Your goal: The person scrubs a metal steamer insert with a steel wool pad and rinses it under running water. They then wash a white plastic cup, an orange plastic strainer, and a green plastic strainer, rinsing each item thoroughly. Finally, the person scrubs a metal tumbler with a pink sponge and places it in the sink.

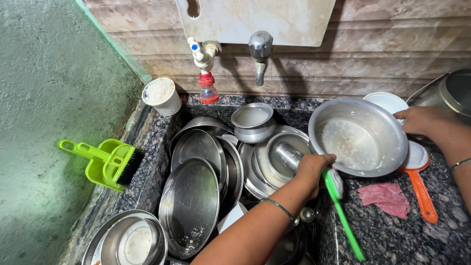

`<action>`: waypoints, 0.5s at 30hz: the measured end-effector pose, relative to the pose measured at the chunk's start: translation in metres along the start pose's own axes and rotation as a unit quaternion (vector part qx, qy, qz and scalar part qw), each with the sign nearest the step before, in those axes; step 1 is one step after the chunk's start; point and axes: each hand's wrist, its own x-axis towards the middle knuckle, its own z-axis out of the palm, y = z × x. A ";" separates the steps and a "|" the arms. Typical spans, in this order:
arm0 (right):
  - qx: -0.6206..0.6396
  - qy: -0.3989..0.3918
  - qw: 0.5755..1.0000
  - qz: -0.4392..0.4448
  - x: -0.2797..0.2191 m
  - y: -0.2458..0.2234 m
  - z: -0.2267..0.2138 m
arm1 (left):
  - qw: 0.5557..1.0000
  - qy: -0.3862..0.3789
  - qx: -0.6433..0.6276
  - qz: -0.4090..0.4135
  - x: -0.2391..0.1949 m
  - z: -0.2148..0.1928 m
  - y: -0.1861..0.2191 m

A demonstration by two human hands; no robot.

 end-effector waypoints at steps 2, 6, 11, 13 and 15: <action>0.052 -0.067 0.995 0.052 0.021 0.012 0.012 | 0.999 0.010 -0.042 0.016 0.001 0.000 0.000; 0.058 -0.052 0.997 0.000 0.060 0.033 0.041 | 0.994 0.049 -0.092 0.008 -0.005 0.001 0.017; -0.048 0.084 0.995 -0.017 0.069 0.043 0.067 | 0.991 0.106 -0.073 0.035 -0.009 -0.006 0.042; 0.023 0.133 0.990 -0.043 0.055 0.036 0.066 | 0.994 0.090 -0.051 0.029 -0.011 -0.015 0.046; 0.145 0.180 0.971 -0.060 0.025 0.024 0.061 | 0.999 0.029 0.017 -0.005 -0.014 -0.018 0.036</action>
